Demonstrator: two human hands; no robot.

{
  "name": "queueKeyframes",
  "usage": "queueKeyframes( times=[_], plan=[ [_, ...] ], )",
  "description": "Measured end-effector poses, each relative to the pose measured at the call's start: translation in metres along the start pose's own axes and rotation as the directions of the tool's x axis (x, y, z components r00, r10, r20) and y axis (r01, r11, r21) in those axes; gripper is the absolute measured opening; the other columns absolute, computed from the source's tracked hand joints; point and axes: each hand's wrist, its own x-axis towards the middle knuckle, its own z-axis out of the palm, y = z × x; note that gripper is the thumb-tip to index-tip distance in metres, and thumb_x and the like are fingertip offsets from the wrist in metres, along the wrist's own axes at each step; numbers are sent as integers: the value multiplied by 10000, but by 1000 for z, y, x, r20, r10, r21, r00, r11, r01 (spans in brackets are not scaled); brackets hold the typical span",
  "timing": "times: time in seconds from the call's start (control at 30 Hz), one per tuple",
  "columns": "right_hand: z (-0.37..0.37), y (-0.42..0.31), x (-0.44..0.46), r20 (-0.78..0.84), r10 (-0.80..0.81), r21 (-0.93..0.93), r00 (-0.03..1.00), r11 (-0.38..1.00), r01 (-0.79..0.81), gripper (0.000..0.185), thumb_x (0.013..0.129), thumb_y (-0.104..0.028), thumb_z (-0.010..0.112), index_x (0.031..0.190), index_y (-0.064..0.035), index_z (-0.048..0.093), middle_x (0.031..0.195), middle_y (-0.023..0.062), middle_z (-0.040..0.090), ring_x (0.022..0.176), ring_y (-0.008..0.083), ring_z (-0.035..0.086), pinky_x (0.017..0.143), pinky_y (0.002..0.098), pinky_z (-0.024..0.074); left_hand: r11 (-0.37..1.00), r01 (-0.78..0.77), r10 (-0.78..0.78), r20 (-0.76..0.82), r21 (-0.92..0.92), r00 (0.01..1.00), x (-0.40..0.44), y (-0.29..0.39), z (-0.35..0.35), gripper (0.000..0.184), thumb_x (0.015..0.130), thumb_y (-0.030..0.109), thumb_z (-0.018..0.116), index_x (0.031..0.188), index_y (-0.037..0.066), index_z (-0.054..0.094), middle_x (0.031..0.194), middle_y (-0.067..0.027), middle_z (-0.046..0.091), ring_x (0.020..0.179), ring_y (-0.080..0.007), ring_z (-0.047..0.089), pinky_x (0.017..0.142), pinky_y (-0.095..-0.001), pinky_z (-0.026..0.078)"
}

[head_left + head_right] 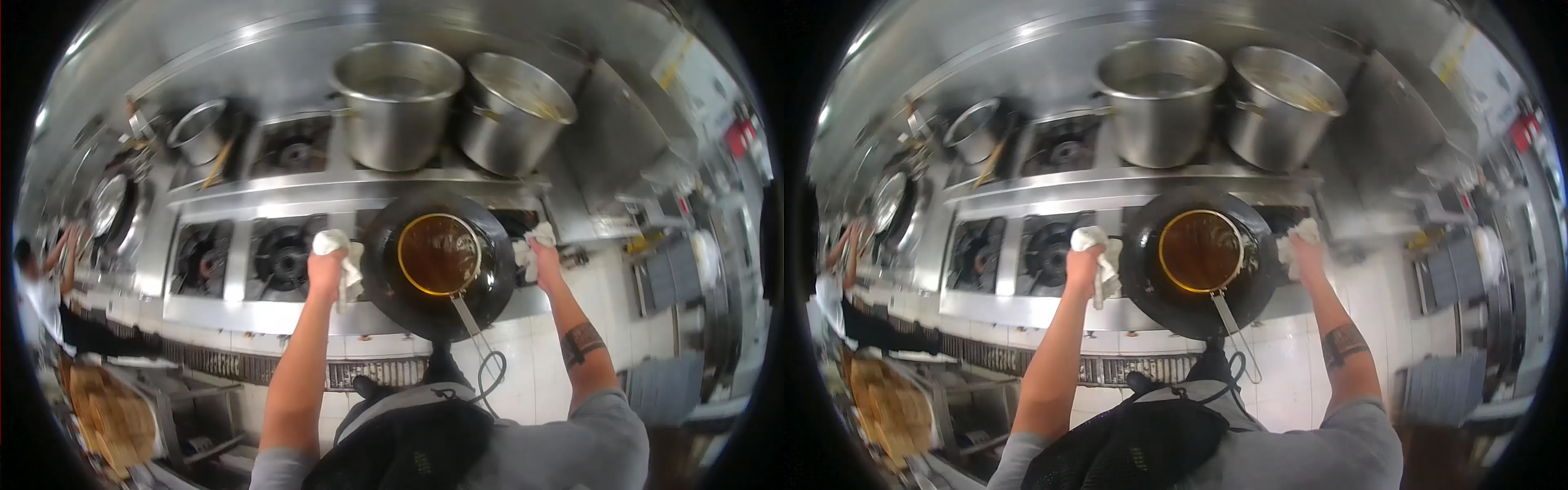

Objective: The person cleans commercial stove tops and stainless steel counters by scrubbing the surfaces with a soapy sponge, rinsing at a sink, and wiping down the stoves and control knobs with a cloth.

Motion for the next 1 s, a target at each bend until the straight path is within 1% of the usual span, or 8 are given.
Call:
queueKeyframes(
  times=[0.07,0.1,0.13,0.27,0.43,0.57,0.8,1.0],
  plan=[
    [30,-6,45,65,-13,82,998,997,7,325,927,-238,681,1176,-34,643,1067,62,680,947,173,663,804,328,517,992,-123,126,-69,42,990,23,16,7,369,777,53,693,1138,-16,663,1043,-113,693,940,-223,662,807,-353,510],
    [124,31,-69,101,105,111,989,987,-116,313,929,-221,678,1171,-26,646,1070,63,680,952,172,662,807,329,517,977,-95,123,-145,189,982,-33,62,-136,335,776,45,686,1106,-14,671,1024,-112,695,925,-217,664,801,-353,510],
    [104,20,-93,115,109,32,987,993,-113,317,929,-204,676,1184,-19,640,1078,65,679,958,174,662,808,328,518,996,1,11,-146,85,989,-57,31,-142,322,775,42,682,1092,-15,673,1007,-109,699,882,-218,671,779,-348,514],
    [197,20,-76,222,33,30,975,999,-41,289,945,-167,645,1194,-21,624,1081,73,675,960,194,668,811,330,527,997,-75,65,-213,-36,975,-42,39,-213,282,767,40,671,1046,1,678,929,-82,693,796,-201,666,711,-338,516],
    [317,39,-104,365,60,20,929,997,-72,271,969,-175,613,1193,-22,619,1097,76,672,967,200,665,845,332,518,993,-92,112,-382,71,918,-32,39,-338,309,742,37,662,1048,-5,682,965,-101,707,865,-208,679,737,-344,514],
    [422,46,-124,444,53,3,895,998,-60,284,966,-174,620,1202,-16,617,1094,65,672,966,188,660,827,332,515,998,-26,46,-456,49,889,-20,56,-419,287,748,29,662,1030,-19,688,923,-105,707,793,-213,678,690,-351,517],
    [585,61,-146,483,93,-26,870,995,-92,272,954,-177,631,1174,-18,623,1101,58,671,992,167,643,846,316,498,994,-101,108,-522,43,846,39,64,-558,374,752,28,671,1117,-51,644,1012,-130,684,878,-230,666,747,-354,521],
    [694,84,-148,473,105,-33,875,994,-102,284,931,-192,671,1161,-30,639,1062,45,673,952,160,645,816,313,494,999,-40,40,-549,11,835,92,87,-648,355,765,26,655,1112,-47,635,976,-119,670,839,-230,667,716,-354,524]
  ],
)
